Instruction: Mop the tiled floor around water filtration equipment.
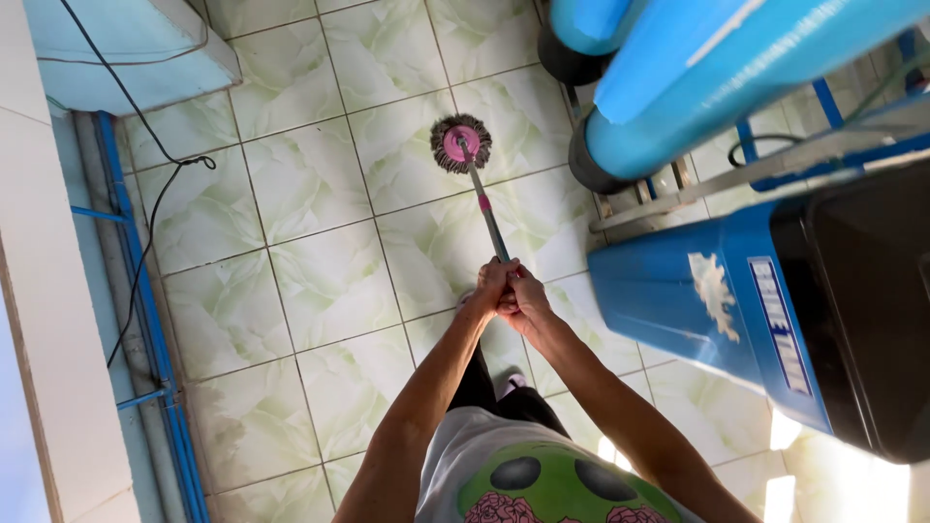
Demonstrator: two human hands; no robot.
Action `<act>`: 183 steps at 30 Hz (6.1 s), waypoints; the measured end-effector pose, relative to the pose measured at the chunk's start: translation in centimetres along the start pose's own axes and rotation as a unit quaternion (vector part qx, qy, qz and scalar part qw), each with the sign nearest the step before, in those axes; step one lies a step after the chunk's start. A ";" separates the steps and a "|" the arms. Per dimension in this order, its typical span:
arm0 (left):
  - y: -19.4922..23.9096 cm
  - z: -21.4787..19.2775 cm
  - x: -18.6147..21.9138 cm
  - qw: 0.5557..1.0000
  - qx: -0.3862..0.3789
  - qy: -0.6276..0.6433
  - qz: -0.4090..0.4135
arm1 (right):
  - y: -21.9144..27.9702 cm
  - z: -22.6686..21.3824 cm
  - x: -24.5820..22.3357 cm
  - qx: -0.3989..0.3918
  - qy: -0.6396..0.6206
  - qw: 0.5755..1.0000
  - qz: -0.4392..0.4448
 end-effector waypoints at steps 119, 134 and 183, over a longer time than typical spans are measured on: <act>0.9 2.8 -10.5 0.988 0.015 0.139 0.063 | 2.1 -9.7 1.2 -0.142 0.061 0.985 0.069; 8.2 0.7 -28.7 0.971 0.133 0.131 0.151 | 17.2 -17.5 9.1 -0.156 0.156 0.968 0.123; 11.4 -7.1 -19.7 0.927 0.248 0.174 0.221 | 11.5 -6.1 11.5 -0.192 0.306 0.919 0.159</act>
Point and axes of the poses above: each hand's wrist, its own y-axis away from the middle knuckle, its own z-axis out of the palm, x = y × z, the point moved 2 cm from there along -y, towards the middle knuckle, and after that the axes turned 10 degrees about y, right-handed, at the moved point
